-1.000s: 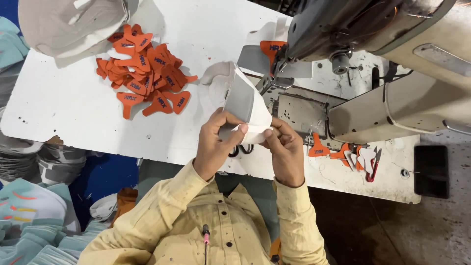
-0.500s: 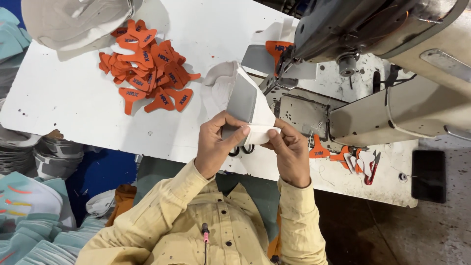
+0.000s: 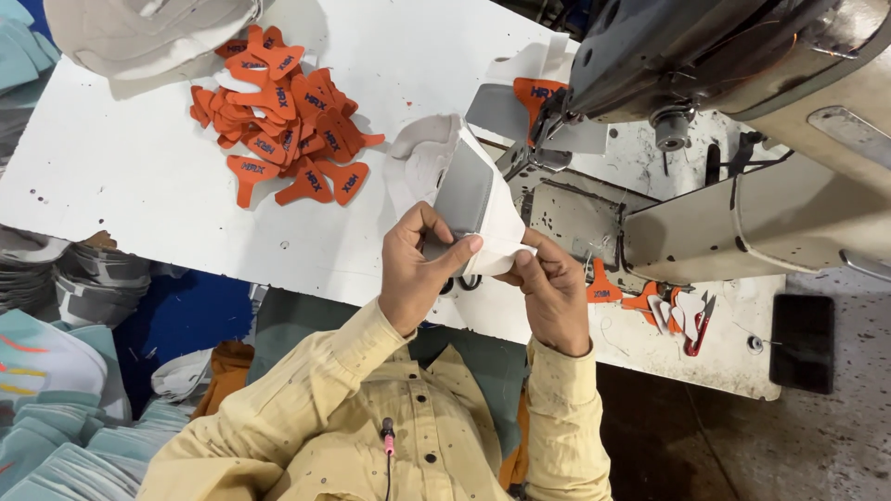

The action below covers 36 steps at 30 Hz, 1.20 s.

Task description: The person repeatedly picks up white fabric pieces and orange tags, aligns them under the sewing machine needle, and sews them together. After each stitch, the person cuts the thread with scissors and sets the finished piece aside. The process is repeated for multiple units throughout the clip.

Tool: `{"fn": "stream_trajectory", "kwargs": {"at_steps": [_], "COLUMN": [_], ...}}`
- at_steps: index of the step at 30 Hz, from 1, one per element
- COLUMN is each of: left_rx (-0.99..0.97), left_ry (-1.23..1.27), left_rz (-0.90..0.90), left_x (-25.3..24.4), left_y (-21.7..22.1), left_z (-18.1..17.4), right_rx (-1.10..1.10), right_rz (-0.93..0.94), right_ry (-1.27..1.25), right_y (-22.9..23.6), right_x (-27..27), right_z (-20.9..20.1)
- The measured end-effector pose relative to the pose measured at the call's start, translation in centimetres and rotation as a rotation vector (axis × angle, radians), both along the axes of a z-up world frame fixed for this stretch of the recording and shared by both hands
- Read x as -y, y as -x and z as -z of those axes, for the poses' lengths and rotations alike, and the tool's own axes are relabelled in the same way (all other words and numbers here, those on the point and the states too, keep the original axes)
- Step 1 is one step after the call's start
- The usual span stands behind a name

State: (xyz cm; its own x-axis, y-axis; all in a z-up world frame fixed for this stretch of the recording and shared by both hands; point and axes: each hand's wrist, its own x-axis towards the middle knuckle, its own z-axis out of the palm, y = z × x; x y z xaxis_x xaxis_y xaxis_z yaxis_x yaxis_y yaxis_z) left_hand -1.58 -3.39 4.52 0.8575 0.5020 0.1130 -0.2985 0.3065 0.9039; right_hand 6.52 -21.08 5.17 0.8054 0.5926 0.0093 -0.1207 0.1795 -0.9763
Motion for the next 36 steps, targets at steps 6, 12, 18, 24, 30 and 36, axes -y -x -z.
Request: {"fn": "stream_trajectory", "kwargs": {"at_steps": [6,12,18,24,30,36], "left_rx": [-0.004,0.026,-0.335,-0.441,-0.136,-0.066], "left_ry": [-0.064,-0.254,-0.987,-0.973,-0.416,-0.171], "left_rz": [-0.084,-0.14,-0.651,-0.65,-0.28,0.099], "left_x": [1.2,-0.6,-12.7,-16.0,-11.3,-5.0], "left_y": [-1.2,-0.3,3.0,5.4,6.1,3.6], "left_z": [2.9,3.1,6.5,9.5,3.5,-2.1], "right_rx": [-0.012,0.142,0.163,0.145,0.059,0.051], "right_rz": [0.091,0.322,0.352,0.337,0.322,0.308], "right_ry": [-0.036,0.1,0.18,0.128,0.102,0.056], "right_y": [1.2,2.6,1.9,2.1,1.8,1.6], "right_x": [-1.1,-3.5,-2.7,-2.7,-3.6,-4.0], "right_z": [-0.6,-1.3,-0.2,-0.2,-2.3,-2.3]}}
